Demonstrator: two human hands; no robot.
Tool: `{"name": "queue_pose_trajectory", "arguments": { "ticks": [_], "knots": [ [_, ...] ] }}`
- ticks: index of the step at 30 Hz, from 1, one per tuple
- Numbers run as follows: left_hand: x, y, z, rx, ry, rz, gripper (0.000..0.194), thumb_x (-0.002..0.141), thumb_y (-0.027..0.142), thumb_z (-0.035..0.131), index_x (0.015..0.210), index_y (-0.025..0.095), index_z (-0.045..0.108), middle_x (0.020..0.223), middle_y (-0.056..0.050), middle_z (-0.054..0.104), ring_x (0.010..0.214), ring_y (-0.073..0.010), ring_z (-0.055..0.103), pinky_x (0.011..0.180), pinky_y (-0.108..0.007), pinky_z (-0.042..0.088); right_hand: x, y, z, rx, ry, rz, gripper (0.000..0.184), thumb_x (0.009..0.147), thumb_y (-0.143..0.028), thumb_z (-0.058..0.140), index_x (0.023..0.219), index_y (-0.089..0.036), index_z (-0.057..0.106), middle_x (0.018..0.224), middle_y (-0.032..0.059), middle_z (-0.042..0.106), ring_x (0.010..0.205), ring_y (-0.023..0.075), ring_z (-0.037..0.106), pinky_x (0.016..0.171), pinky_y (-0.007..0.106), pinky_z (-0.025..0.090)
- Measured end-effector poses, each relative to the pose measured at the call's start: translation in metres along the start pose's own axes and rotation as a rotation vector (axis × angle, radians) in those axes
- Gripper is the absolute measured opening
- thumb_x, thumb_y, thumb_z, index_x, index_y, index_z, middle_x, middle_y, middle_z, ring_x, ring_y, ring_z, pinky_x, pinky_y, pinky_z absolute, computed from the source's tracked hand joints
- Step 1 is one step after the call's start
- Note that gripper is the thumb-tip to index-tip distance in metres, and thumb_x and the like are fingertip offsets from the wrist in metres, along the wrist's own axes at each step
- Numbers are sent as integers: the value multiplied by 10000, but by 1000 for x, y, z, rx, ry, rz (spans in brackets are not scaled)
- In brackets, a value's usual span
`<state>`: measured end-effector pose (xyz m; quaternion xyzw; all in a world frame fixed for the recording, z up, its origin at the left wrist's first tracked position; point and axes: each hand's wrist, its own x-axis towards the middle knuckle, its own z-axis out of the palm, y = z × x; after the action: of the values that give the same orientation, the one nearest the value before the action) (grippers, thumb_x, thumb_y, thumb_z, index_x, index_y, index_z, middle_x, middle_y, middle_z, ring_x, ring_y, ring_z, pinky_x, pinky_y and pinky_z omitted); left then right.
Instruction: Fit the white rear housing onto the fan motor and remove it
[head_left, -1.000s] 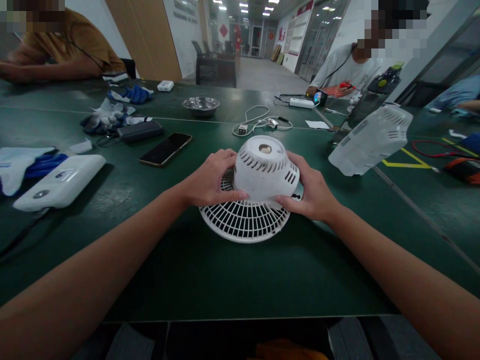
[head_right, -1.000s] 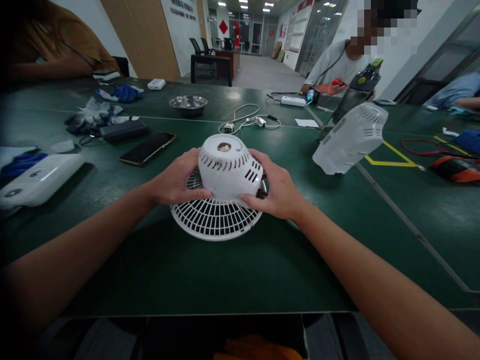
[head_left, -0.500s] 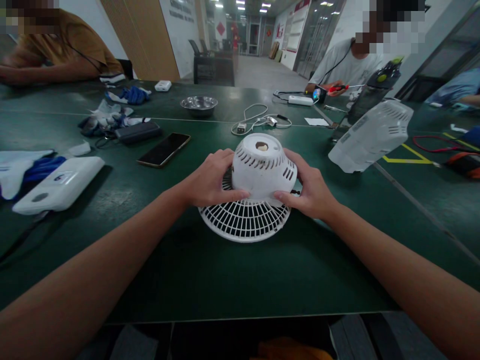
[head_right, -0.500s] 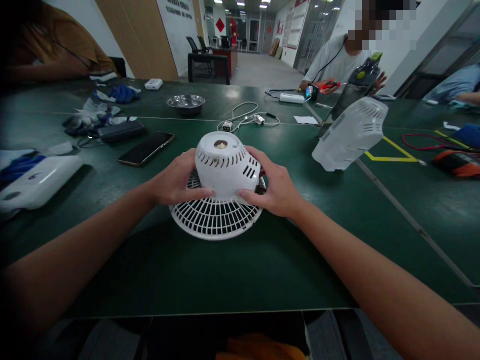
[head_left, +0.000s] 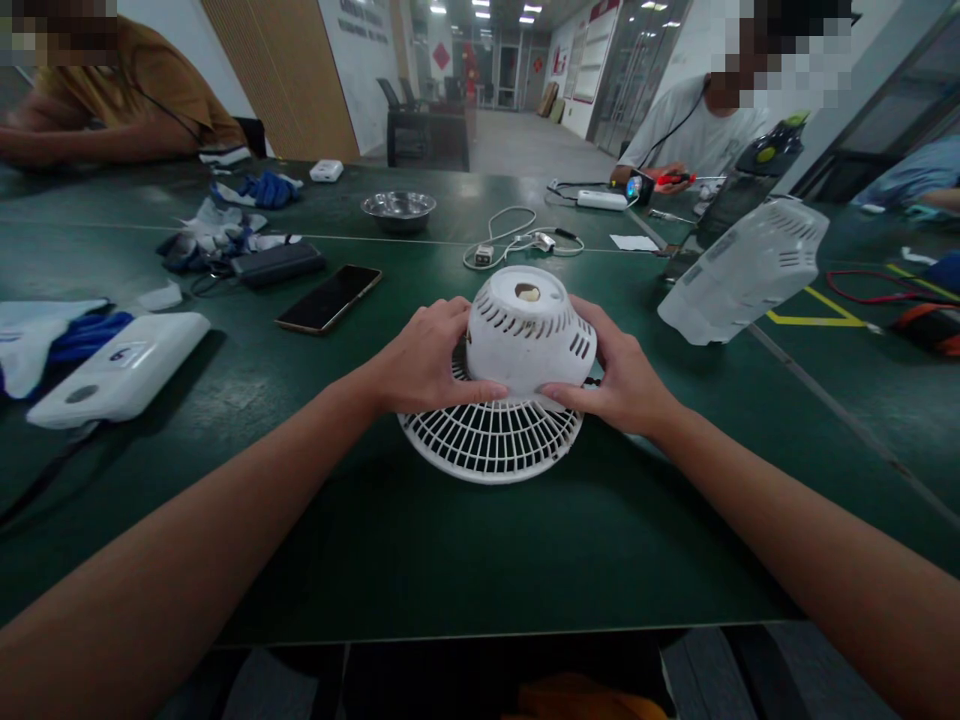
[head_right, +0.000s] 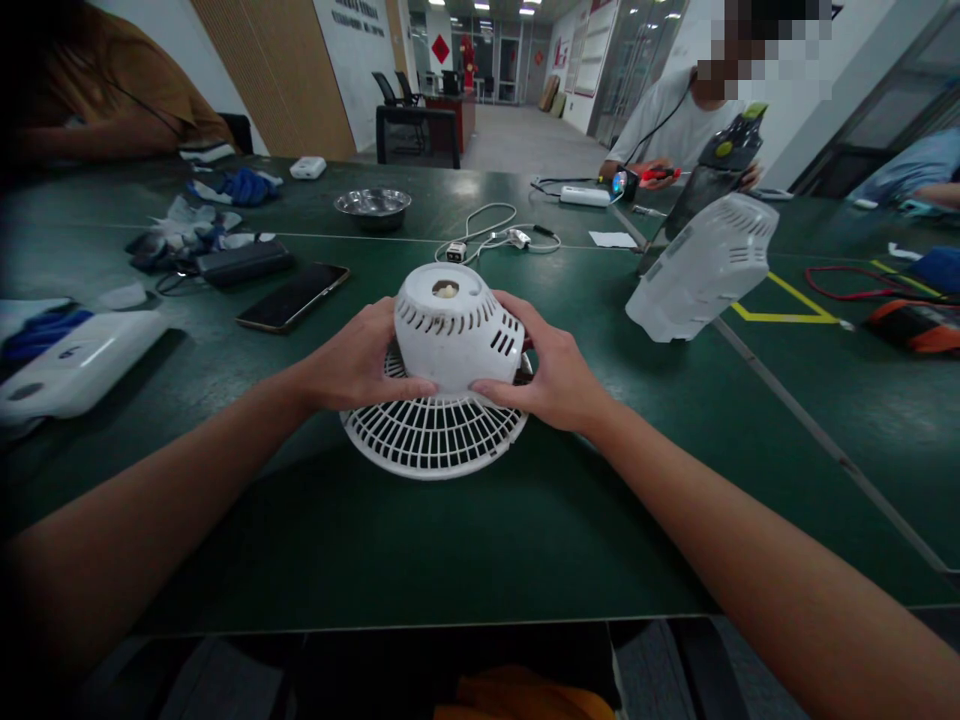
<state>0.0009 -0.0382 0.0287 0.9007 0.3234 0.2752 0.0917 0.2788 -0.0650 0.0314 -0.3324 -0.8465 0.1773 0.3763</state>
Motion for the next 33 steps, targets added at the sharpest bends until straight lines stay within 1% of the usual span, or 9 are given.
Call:
{"name": "queue_pose_trajectory", "arguments": {
  "ticks": [7,16,20,22,24,26,29,31,33],
  "knots": [
    [0,-3,2,-4,4,25,779,748,707,723,1338,220,576,1277,-151,632,1161,-365,574,993,-575,449,0,-1,2,-19,26,20,916,721,-547,833,1496,-260,439,1449,120,581,1273,371,589,1045,599,515],
    [-1,-6,2,18,7,21,835,681,744,753,1308,215,594,1279,-161,638,1173,-377,583,989,-572,462,1,-1,-1,-68,-9,-17,931,725,-565,829,1500,-252,417,1448,134,574,1256,372,600,1047,602,505],
    [-1,-3,-1,-13,46,7,693,801,632,701,1332,202,587,1254,-148,682,1154,-365,635,987,-534,497,0,2,-5,-109,-33,-42,1129,662,-644,835,1572,-277,278,1527,136,491,1316,416,553,1061,621,488],
    [-1,-1,-2,-60,80,-16,663,875,547,643,1432,214,507,1292,-135,680,1183,-355,645,1013,-528,500,-2,4,-6,-62,-53,-22,1189,672,-661,815,1606,-304,172,1528,124,489,1292,420,574,987,594,550],
    [-2,1,-3,-129,89,-12,736,900,514,620,1539,251,368,1382,-130,634,1246,-355,622,1051,-544,488,-6,4,-4,5,-74,8,1163,723,-641,779,1619,-322,109,1474,113,544,1220,397,627,882,540,610],
    [-3,3,-2,-206,63,30,903,860,560,668,1598,290,223,1478,-142,554,1307,-382,578,1071,-577,476,-8,4,-2,54,-98,25,1116,759,-614,751,1621,-327,103,1414,107,592,1139,368,670,797,497,637],
    [-4,7,2,-263,39,88,1199,726,650,780,1620,340,44,1592,-165,396,1388,-439,483,1081,-628,462,-9,1,0,73,-135,42,1078,775,-592,736,1619,-321,122,1316,100,653,1048,338,698,738,474,647],
    [-3,10,6,-250,64,95,1287,685,667,807,1613,359,-30,1626,-172,320,1432,-459,417,1091,-654,445,-8,0,1,66,-148,51,1082,773,-589,734,1620,-310,122,1251,94,684,1021,333,703,738,482,649],
    [-2,14,10,-221,95,91,1288,695,652,807,1605,362,-57,1634,-176,294,1453,-465,380,1099,-667,430,-7,-1,1,64,-147,60,1099,767,-589,738,1622,-303,110,1224,92,695,1016,335,703,752,493,647]
  ]
}}
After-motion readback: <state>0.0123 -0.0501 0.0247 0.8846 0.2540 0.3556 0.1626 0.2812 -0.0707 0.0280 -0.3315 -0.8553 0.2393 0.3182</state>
